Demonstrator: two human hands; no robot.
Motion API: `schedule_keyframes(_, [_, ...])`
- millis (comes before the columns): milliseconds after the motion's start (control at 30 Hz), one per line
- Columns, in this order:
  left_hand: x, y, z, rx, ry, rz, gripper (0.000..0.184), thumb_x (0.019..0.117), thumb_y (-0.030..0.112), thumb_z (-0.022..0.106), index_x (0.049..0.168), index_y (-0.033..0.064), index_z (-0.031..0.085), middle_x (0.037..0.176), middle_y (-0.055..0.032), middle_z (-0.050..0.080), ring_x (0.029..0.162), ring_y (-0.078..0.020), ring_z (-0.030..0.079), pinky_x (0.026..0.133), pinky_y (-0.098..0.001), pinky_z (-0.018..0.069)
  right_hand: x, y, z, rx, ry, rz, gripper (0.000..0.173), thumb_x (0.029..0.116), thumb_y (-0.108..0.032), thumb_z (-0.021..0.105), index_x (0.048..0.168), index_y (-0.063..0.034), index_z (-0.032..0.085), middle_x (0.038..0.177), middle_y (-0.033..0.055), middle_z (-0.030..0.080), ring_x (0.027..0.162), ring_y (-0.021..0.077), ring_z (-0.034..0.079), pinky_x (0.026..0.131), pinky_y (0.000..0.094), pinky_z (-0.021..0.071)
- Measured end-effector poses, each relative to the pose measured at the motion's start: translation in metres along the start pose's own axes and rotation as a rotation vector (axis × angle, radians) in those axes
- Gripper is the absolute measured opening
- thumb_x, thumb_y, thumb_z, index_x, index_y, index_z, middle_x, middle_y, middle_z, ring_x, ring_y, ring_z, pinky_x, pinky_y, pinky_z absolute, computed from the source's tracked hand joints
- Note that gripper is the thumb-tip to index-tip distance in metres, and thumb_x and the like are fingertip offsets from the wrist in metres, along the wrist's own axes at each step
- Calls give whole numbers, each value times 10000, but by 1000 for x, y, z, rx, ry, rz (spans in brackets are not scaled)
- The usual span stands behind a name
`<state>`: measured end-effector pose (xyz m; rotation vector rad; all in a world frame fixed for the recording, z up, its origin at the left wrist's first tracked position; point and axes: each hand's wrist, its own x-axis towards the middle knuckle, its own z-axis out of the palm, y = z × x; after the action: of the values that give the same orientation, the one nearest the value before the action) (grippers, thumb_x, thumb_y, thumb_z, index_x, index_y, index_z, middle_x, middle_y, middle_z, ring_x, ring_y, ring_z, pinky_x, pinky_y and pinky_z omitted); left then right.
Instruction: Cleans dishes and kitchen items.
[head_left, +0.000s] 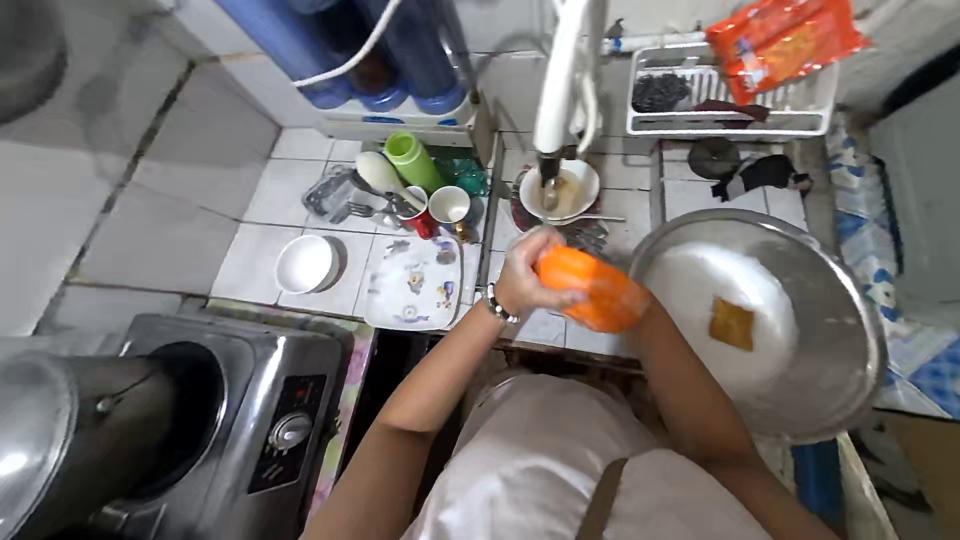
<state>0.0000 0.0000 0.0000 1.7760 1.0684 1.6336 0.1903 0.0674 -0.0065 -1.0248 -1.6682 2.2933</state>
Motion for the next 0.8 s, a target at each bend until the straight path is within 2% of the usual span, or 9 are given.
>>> schedule_keyframes(133, [-25,12,-43,389,-140,371,573,796,559,782,645,51,565,597,-80,588,571,-156,607,525,-290,508,51,29,5,387,-196,-75,178,999,-167,487,955,-137,656,819,-68,701,757,-15,667,718,162,571])
schedule_keyframes(233, [-47,19,-75,670,-382,237,529,799,530,731,617,53,596,605,-106,638,591,-239,672,541,-390,545,61,12,36,561,-3,21,221,965,-202,450,872,-148,643,756,-13,716,697,55,698,659,239,605])
schedule_keyframes(333, [-56,29,-101,729,-704,-382,559,780,388,803,1112,-48,699,1203,-273,660,1174,-416,624,1029,-538,476,81,-1,59,405,-31,27,221,925,-289,490,1014,-125,609,824,2,716,753,80,702,697,265,605])
schedule_keyframes(400, [-59,25,-105,728,-807,-657,929,744,247,848,1538,20,423,1580,-303,344,1465,-457,340,1204,-561,277,97,-7,76,239,-71,-2,406,878,-315,541,1232,-119,570,929,17,708,816,90,698,725,269,600])
schedule_keyframes(533, [-67,30,-106,676,-867,-720,884,898,31,672,1625,-2,171,1691,-252,118,1565,-455,54,1220,-654,121,121,-31,121,19,7,-32,450,1020,-222,448,1441,-74,505,1101,105,655,904,136,634,783,317,546])
schedule_keyframes(600, [-76,42,-122,716,-769,-582,624,981,2,534,1573,-24,336,1637,-193,342,1534,-382,282,1218,-582,255,131,-36,131,55,49,-43,413,1045,-242,432,1406,-68,534,1084,101,664,892,137,648,779,323,560])
schedule_keyframes(667, [-87,48,-144,796,-602,-372,416,990,38,517,1393,-13,606,1333,-192,671,1189,-376,677,974,-550,540,141,-34,138,137,86,-23,409,1054,-290,446,1390,-78,543,1090,109,674,908,165,664,785,358,571])
schedule_keyframes(733, [-89,54,-163,766,-547,-363,316,984,80,546,1239,-17,706,1074,-220,748,953,-405,739,829,-586,569,149,-34,150,191,112,-13,409,1056,-300,447,1384,-76,542,1087,124,677,904,188,667,767,373,570])
schedule_keyframes(800, [-81,64,-169,805,-626,-612,368,1009,201,568,1302,3,669,1321,-219,665,1206,-387,657,1012,-570,504,151,-35,165,213,110,-23,409,1063,-283,437,1404,-82,539,1122,133,671,932,194,662,792,382,563])
